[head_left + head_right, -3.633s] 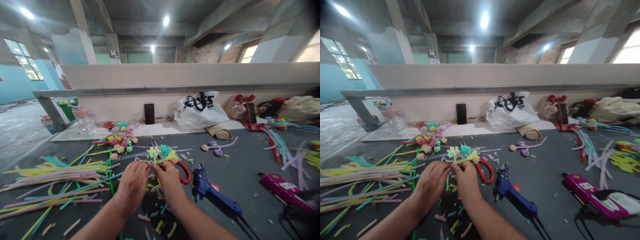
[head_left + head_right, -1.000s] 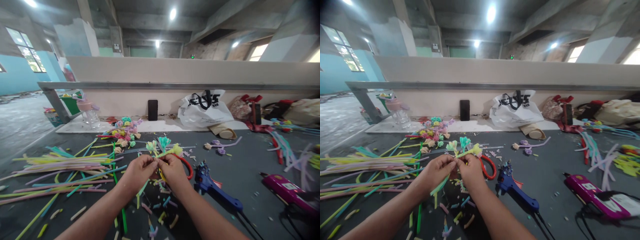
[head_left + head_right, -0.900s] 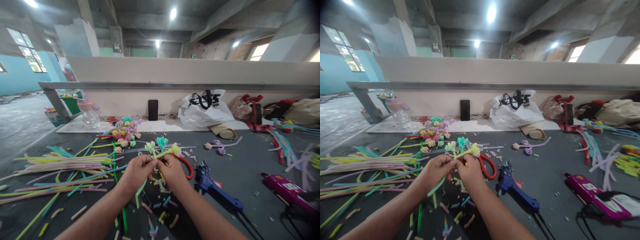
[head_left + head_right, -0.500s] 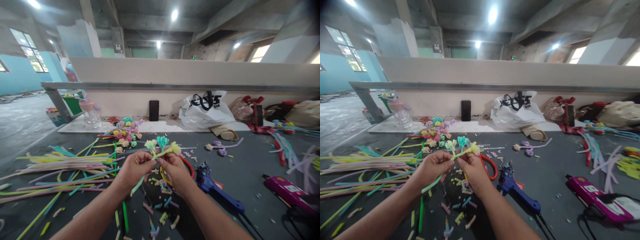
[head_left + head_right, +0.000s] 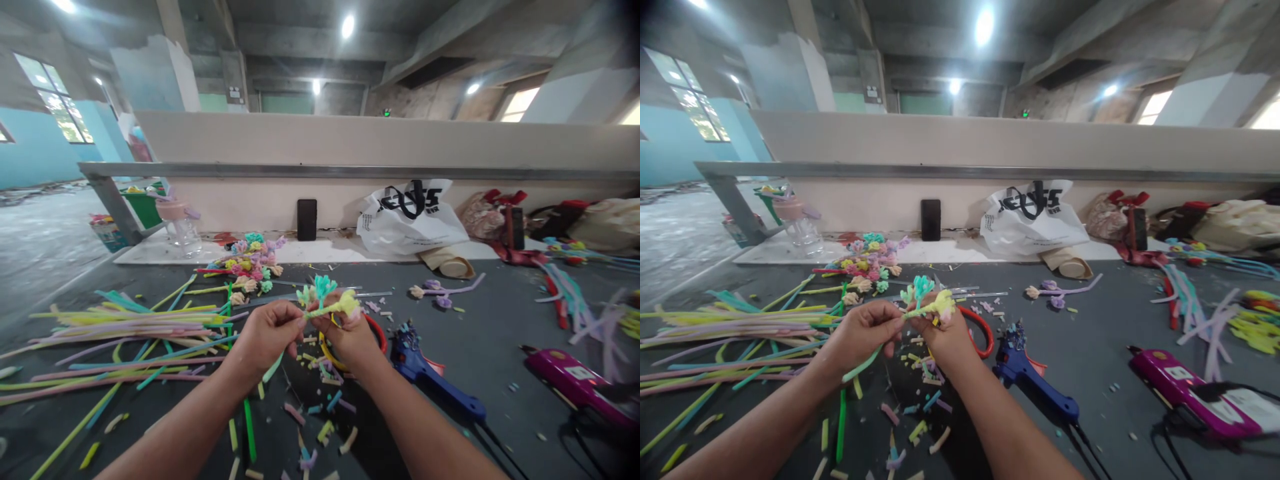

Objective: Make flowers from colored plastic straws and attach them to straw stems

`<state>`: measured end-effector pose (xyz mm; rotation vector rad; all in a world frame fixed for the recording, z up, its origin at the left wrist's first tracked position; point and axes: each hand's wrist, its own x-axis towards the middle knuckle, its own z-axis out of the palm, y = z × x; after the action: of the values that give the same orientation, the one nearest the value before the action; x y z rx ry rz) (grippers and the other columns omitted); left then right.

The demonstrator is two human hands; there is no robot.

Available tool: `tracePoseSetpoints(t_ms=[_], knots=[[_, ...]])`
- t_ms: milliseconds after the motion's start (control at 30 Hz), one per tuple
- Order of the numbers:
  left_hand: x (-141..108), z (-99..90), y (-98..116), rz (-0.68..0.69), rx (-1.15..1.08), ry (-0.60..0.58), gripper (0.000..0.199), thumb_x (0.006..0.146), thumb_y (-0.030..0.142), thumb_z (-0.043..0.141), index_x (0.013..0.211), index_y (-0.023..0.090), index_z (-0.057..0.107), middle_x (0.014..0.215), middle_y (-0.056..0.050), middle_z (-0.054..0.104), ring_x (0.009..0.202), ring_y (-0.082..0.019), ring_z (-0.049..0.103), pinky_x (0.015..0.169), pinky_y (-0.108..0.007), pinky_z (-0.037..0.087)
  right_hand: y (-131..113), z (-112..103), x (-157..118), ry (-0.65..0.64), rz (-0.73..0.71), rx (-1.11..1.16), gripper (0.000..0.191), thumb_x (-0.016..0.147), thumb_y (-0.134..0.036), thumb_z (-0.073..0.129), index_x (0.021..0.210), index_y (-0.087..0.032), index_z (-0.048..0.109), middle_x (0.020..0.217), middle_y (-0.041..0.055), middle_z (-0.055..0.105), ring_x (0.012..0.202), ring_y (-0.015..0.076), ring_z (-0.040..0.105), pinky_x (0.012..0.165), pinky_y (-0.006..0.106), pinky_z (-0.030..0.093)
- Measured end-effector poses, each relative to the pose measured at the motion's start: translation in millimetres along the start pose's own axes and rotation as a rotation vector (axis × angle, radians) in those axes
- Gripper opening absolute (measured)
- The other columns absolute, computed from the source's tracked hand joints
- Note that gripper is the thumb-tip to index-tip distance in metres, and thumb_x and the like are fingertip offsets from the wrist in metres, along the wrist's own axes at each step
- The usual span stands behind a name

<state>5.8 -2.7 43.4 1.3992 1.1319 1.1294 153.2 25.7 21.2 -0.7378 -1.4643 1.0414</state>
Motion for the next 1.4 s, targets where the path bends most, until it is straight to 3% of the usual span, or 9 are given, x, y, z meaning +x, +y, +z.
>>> tracePoseSetpoints(t_ms=[167, 267, 333, 467, 600, 700, 833, 1067, 1400], knots=[[-5, 0.5, 1, 0.143, 0.223, 0.082, 0.016, 0.074, 0.023, 0.052, 0.06, 0.015, 0.052, 0.051, 0.005, 0.047, 0.041, -0.006, 0.046, 0.043, -0.018, 0.034, -6, 5, -1, 0.023, 0.097, 0.041, 0.021, 0.055, -0.027, 0.075, 0.065, -0.02, 0.058, 0.069, -0.0018, 0.057, 0.067, 0.0149, 0.051, 0.064, 0.028, 0.04], [-8, -0.9, 1, 0.283, 0.446, 0.117, 0.018, 0.077, 0.021, 0.05, 0.06, 0.016, 0.054, 0.052, 0.005, 0.047, 0.047, -0.008, 0.046, 0.047, -0.018, 0.033, -3, 4, -2, 0.068, 0.222, -0.036, 0.02, 0.055, -0.03, 0.075, 0.062, -0.018, 0.061, 0.067, -0.0013, 0.056, 0.066, 0.0142, 0.05, 0.063, 0.027, 0.039], [-10, -2.0, 2, 0.364, 0.566, 0.127, 0.019, 0.079, 0.018, 0.049, 0.06, 0.016, 0.054, 0.053, 0.004, 0.047, 0.051, -0.008, 0.046, 0.05, -0.018, 0.033, 0, 2, -3, 0.033, 0.328, -0.036, 0.022, 0.057, -0.035, 0.074, 0.06, -0.017, 0.063, 0.063, -0.0013, 0.055, 0.062, 0.013, 0.048, 0.061, 0.026, 0.038], [-11, -3.9, 5, 0.467, 0.657, 0.1, 0.02, 0.08, 0.016, 0.048, 0.061, 0.017, 0.055, 0.055, 0.004, 0.049, 0.053, -0.008, 0.045, 0.052, -0.018, 0.033, -2, -1, -5, -0.069, 0.51, 0.21, 0.028, 0.06, -0.042, 0.072, 0.06, -0.015, 0.065, 0.054, -0.0017, 0.055, 0.052, 0.0106, 0.047, 0.054, 0.025, 0.037], [-13, -3.0, 7, 0.477, 0.632, 0.098, 0.017, 0.079, 0.015, 0.049, 0.065, 0.018, 0.059, 0.058, 0.004, 0.053, 0.055, -0.008, 0.047, 0.055, -0.018, 0.035, -10, -1, -5, -0.098, 0.605, 0.53, 0.019, 0.056, -0.029, 0.076, 0.059, -0.013, 0.067, 0.055, 0.0007, 0.06, 0.052, 0.011, 0.051, 0.055, 0.025, 0.041], [-14, 0.9, 6, 0.378, 0.526, 0.15, 0.017, 0.078, 0.016, 0.049, 0.065, 0.018, 0.06, 0.057, 0.004, 0.054, 0.052, -0.009, 0.049, 0.053, -0.018, 0.037, -8, 1, -6, -0.09, 0.595, 0.743, 0.011, 0.056, -0.02, 0.074, 0.06, -0.013, 0.068, 0.061, 0.0018, 0.064, 0.056, 0.0108, 0.054, 0.057, 0.023, 0.042], [-13, 6.8, 2, 0.215, 0.275, 0.253, 0.016, 0.076, 0.019, 0.05, 0.062, 0.018, 0.055, 0.052, 0.005, 0.052, 0.044, -0.008, 0.049, 0.046, -0.018, 0.038, -2, 10, -12, -0.104, 0.553, 0.89, 0.017, 0.059, -0.018, 0.071, 0.076, -0.016, 0.07, 0.077, 0.0017, 0.068, 0.07, 0.013, 0.058, 0.068, 0.026, 0.044], [-13, 12.3, -1, 0.269, 0.342, 0.328, 0.016, 0.079, 0.022, 0.05, 0.065, 0.018, 0.058, 0.06, 0.002, 0.058, 0.057, -0.012, 0.056, 0.056, -0.02, 0.043, -7, 31, -20, 0.009, 0.432, 0.882, 0.021, 0.061, -0.02, 0.076, 0.08, -0.02, 0.068, 0.079, 0.0006, 0.068, 0.074, 0.0142, 0.059, 0.074, 0.028, 0.043], [-17, 19.3, -6, 0.246, 0.351, 0.291, 0.016, 0.08, 0.027, 0.052, 0.069, 0.019, 0.06, 0.065, 0.001, 0.06, 0.062, -0.013, 0.057, 0.06, -0.022, 0.043, -6, 34, -20, 0.174, 0.417, 0.906, 0.016, 0.057, -0.018, 0.078, 0.068, -0.018, 0.065, 0.066, -0.0028, 0.064, 0.066, 0.0113, 0.056, 0.07, 0.024, 0.041]])
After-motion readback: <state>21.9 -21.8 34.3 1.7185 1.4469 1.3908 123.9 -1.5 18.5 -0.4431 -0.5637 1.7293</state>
